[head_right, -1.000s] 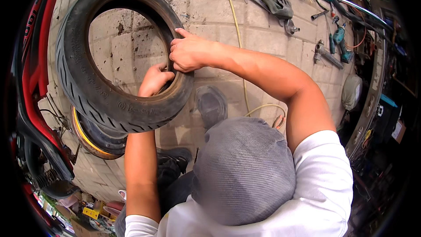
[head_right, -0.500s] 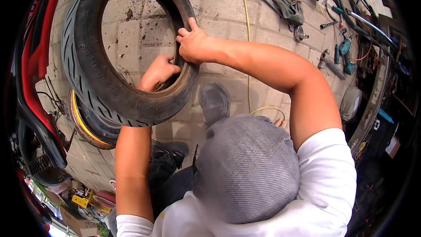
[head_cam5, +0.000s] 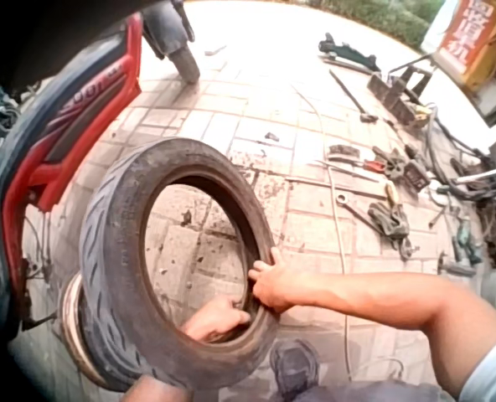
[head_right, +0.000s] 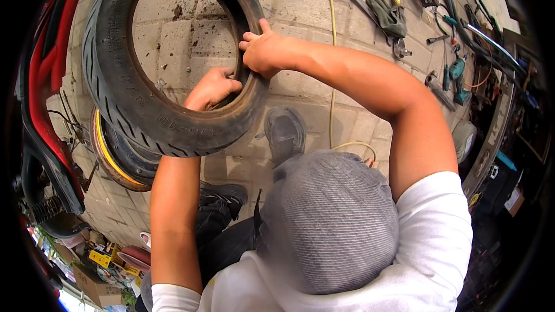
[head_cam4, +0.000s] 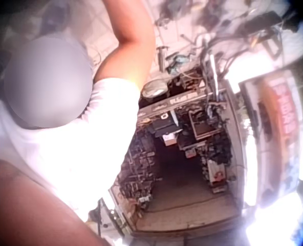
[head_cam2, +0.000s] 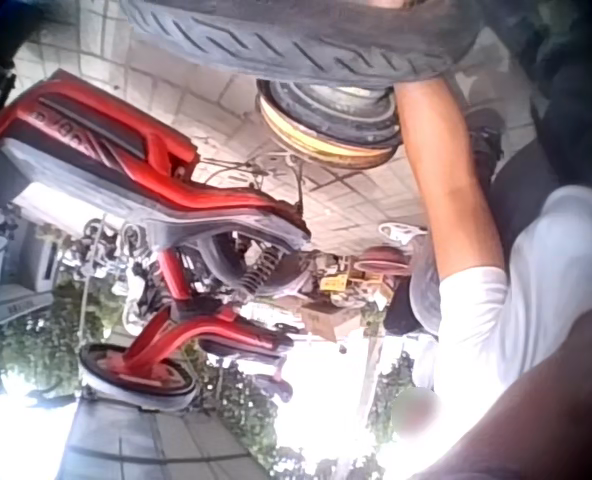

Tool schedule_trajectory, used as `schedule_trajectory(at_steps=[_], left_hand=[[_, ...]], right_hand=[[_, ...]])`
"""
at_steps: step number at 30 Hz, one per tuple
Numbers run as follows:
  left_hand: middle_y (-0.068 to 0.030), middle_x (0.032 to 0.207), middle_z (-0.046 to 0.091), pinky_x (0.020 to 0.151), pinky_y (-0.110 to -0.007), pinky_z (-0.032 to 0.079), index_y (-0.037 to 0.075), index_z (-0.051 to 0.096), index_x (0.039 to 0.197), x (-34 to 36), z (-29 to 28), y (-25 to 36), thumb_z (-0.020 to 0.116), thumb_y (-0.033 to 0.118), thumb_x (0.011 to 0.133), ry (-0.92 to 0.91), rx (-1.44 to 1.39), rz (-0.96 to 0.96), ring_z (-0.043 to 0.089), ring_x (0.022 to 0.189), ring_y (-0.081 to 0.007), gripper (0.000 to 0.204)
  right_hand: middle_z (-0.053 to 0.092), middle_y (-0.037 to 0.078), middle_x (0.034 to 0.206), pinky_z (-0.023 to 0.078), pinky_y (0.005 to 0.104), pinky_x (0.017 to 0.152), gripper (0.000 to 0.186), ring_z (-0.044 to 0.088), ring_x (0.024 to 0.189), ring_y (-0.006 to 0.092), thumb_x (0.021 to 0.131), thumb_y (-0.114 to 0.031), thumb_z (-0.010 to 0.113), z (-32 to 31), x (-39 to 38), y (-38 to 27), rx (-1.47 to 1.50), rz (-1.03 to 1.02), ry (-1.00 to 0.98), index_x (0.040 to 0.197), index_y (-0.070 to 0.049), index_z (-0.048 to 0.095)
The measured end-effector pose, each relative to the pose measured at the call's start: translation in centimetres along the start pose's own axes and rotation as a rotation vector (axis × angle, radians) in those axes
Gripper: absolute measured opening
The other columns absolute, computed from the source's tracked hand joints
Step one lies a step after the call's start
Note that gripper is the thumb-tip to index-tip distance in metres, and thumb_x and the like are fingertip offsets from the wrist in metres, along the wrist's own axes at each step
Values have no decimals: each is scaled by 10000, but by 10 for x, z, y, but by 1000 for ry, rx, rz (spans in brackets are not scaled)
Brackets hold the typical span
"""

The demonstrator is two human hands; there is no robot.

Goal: The person mounts a new tire onto a scooter wheel rim. They align the tire bead with the rim and use a metal tire lever to pry the tire bead over the rim edge, working around the circumference until the tire is fully seated.

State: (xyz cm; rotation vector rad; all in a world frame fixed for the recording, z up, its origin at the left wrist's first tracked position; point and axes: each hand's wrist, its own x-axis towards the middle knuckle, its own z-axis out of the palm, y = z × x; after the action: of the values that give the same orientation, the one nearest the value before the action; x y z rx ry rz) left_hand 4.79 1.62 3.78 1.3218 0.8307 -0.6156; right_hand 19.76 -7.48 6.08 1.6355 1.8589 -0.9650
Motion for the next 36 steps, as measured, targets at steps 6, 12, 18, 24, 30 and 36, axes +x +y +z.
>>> schedule_trajectory(at_steps=[6, 12, 18, 24, 30, 36], left_hand=[[-123, 821, 680, 665, -342, 507, -88, 665, 1032, 5, -1, -5, 625, 23, 741, -9, 23, 17, 637, 718, -188, 315], [-151, 978, 676, 712, -353, 543, -74, 582, 1248, -4, -7, -4, 608, 115, 856, 25, 34, -18, 651, 819, -204, 436], [-325, 1247, 578, 952, -441, 550, -111, 393, 1388, -98, -37, 44, 459, 387, 1017, 132, -815, 413, 646, 1086, -359, 625], [-268, 1361, 523, 1049, -371, 424, -61, 309, 1486, -173, -8, 103, 787, 496, 745, 528, 20, 894, 531, 1266, -303, 1043], [-228, 1403, 497, 1101, -360, 342, -61, 452, 1424, -172, -25, 100, 739, 317, 767, 636, 116, 857, 490, 1291, -286, 810], [-238, 1433, 470, 1118, -368, 317, -62, 456, 1423, -173, -28, 96, 733, 340, 758, 644, 135, 842, 452, 1330, -292, 825]], right_hand=[[524, 62, 1371, 213, 710, 1099, 386, 363, 1376, 265, 768, -190, 723, 5, 4, 1, 39, -2, 17, 1149, -129, 718], [542, 62, 1352, 237, 707, 1086, 386, 391, 1342, 259, 754, -197, 731, 7, 0, -4, 13, 11, 57, 1133, -127, 725], [579, 69, 1222, 248, 714, 1058, 316, 436, 1255, 251, 841, -200, 614, 60, 7, -18, -81, 108, 366, 1116, -69, 699], [582, 80, 1177, 261, 728, 1035, 296, 459, 1203, 281, 892, -187, 530, 65, 6, -30, -28, 181, 314, 1103, -56, 693], [568, 108, 1219, 232, 744, 1050, 356, 429, 1268, 293, 911, -194, 517, 45, -3, -27, 28, 64, 196, 1210, -84, 675], [547, 119, 1261, 193, 778, 1059, 378, 411, 1285, 314, 915, -193, 507, 52, 7, -35, 34, 191, 221, 1246, -79, 650]])
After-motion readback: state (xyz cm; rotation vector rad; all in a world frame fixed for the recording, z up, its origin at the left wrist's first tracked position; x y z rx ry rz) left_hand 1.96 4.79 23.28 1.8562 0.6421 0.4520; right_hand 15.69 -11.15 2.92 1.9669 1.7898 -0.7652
